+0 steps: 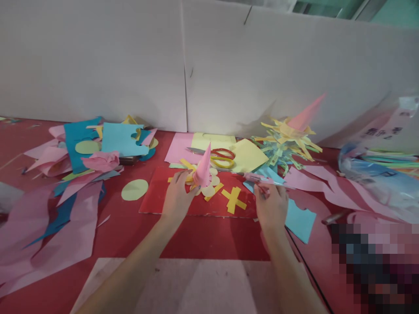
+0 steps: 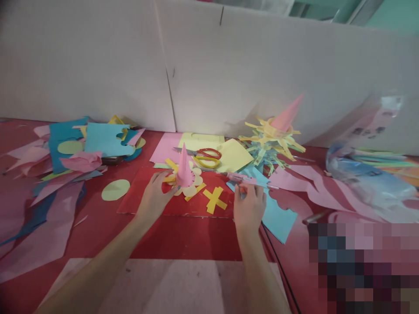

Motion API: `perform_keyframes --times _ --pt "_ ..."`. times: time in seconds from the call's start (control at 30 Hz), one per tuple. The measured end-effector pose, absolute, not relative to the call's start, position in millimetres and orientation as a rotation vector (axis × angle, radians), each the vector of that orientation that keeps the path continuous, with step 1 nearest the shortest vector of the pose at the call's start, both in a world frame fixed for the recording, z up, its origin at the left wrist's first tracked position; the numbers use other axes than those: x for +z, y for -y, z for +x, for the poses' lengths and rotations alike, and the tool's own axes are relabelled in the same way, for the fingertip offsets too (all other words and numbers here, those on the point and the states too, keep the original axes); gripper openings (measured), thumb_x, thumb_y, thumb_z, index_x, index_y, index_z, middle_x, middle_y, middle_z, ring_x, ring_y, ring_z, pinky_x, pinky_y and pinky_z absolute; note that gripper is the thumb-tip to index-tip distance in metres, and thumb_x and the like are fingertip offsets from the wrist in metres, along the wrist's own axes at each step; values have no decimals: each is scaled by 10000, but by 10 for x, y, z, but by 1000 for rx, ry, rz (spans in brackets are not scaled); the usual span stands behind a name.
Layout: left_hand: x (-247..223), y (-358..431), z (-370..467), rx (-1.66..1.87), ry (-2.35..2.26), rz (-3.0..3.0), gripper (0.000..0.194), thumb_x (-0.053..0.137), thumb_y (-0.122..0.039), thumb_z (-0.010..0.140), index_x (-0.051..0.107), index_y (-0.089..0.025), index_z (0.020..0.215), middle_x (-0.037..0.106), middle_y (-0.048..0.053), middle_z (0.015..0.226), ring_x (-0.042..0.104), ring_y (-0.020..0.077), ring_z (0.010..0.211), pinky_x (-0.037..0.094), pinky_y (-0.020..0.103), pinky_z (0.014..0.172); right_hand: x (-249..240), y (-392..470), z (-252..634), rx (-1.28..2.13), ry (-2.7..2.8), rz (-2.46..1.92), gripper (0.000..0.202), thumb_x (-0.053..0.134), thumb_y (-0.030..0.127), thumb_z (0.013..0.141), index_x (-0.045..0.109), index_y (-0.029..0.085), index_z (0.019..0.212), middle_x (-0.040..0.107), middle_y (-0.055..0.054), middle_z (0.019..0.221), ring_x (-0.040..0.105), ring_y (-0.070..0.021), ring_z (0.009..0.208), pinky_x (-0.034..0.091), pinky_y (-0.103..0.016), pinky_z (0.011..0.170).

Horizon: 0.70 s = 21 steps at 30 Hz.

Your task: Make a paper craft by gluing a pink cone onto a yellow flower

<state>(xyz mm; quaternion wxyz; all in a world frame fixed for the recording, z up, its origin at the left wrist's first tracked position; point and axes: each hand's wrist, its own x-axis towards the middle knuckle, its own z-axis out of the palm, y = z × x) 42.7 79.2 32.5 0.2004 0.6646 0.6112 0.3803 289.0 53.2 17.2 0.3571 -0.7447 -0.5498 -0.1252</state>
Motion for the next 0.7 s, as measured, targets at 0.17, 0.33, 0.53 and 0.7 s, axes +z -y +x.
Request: perform_keyframes --times 0.17,0.33,0.53,0.7 --pt "418 -900 515 1105 -1638 1915 474 571 -343 764 436 -225 1203 494 84 1217 468 226 1137 430 342 877 117 -533 3042 -333 1328 -2052 358 428 436 806 571 136 942 561 -163 947 466 -288 938 340 -382 767" --pt "610 -1082 626 1179 -1612 1975 353 573 -335 767 518 -194 1086 552 81 1127 525 210 1047 423 346 871 71 -537 3120 -240 1264 -2148 403 445 474 792 563 123 951 561 -172 922 480 -295 895 345 -381 735" --pt "656 -1132 634 1178 -1554 2035 238 584 -281 759 575 -224 991 615 44 1041 570 199 938 431 351 841 8 -547 3167 -257 1294 -2146 409 399 512 805 576 145 841 548 -139 832 480 -276 804 344 -374 715" --pt "653 -1127 601 1171 -1541 2023 233 570 -266 771 582 -219 999 627 43 1026 584 191 927 444 330 822 2 -558 3185 -248 1296 -2173 393 401 481 813 571 130 859 554 -155 852 480 -279 800 344 -369 697"
